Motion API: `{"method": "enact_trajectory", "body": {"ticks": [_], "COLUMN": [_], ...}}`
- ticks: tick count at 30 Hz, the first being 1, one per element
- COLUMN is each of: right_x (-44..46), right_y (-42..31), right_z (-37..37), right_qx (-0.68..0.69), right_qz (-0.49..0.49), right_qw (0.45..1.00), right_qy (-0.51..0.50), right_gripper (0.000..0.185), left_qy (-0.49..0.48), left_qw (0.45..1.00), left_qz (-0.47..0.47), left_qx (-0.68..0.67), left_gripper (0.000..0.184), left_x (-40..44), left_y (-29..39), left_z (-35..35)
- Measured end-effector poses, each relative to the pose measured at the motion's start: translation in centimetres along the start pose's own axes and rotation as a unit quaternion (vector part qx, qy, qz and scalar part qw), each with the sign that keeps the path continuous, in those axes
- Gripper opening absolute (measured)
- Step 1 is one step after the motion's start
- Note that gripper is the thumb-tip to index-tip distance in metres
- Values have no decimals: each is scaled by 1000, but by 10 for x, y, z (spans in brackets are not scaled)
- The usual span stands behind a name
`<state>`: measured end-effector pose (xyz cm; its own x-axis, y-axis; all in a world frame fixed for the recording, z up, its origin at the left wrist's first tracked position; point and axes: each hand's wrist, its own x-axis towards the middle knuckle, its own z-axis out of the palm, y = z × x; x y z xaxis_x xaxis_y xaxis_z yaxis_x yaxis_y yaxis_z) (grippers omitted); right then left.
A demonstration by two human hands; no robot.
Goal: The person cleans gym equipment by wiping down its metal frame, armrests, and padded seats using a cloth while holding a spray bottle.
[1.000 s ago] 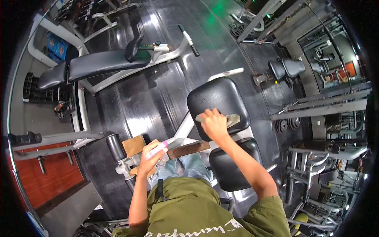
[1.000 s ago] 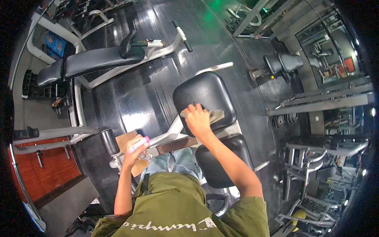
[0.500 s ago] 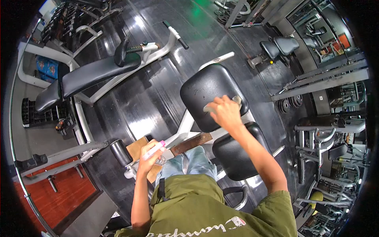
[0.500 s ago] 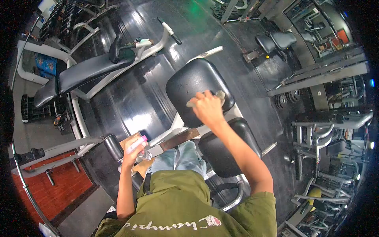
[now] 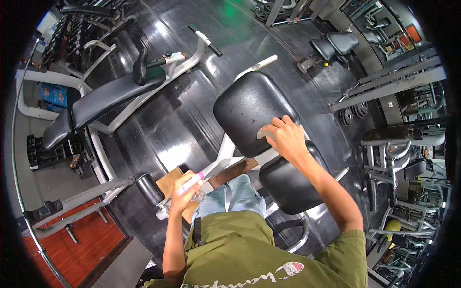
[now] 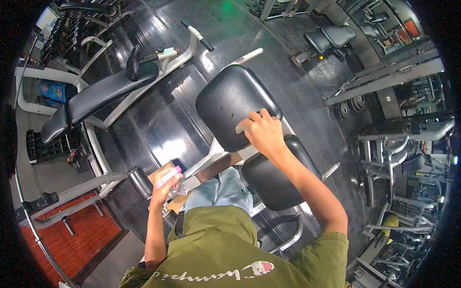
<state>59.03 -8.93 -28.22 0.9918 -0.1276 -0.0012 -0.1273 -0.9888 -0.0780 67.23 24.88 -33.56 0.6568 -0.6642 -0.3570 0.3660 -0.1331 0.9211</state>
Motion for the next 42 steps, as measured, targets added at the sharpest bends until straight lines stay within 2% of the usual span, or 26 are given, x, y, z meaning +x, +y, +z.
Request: {"method": "enact_trajectory", "body": {"ticks": [2,6,8,10,14,16,18,20,22,28,34,36,41,42], "right_x": [0,-7,-13,-10,11,15,10,-1,-13,-35,-45,-45,-35,-32], "right_y": [-2,-44,-55,-52,-20,-5,-6,-14,-25,-44,13,34,20,8], "right_z": [2,55,77,68,15,8,11,20,33,74,28,20,45,52], "right_qx": [7,-3,-19,-11,17,22,30,9,1,-105,-132,-142,-97,-117], "right_qz": [26,-39,-90,-85,46,59,33,-36,-65,-212,-197,-226,-320,-332], "right_qw": [999,999,995,996,998,997,997,999,997,965,969,964,942,935], "right_qy": [17,-11,-32,-19,31,48,62,3,-45,-114,-70,-7,-12,-52], "right_gripper": [20,15,13,13,24,24,25,24,18,13,18,17,13,13], "left_qy": [1,-3,1,-2,1,3,4,14,14,12,20,18,7,11], "left_qw": [1000,1000,999,999,1000,1000,1000,999,1000,999,1000,1000,999,999], "left_qz": [-7,-1,-35,-36,-2,-5,-6,-20,-17,-17,-7,-4,-25,-25], "left_qx": [-8,9,15,26,23,22,22,21,16,27,7,8,29,29], "left_gripper": [14,14,14,15,17,17,17,17,18,18,18,17,18,18], "left_x": [1,3,5,4,8,7,7,5,3,2,1,3,6,6], "left_y": [-2,-2,5,12,9,7,6,4,2,1,-2,-6,-7,-5], "left_z": [-1,-1,0,0,-2,-3,-4,-6,-6,-4,-1,-2,1,2]}}
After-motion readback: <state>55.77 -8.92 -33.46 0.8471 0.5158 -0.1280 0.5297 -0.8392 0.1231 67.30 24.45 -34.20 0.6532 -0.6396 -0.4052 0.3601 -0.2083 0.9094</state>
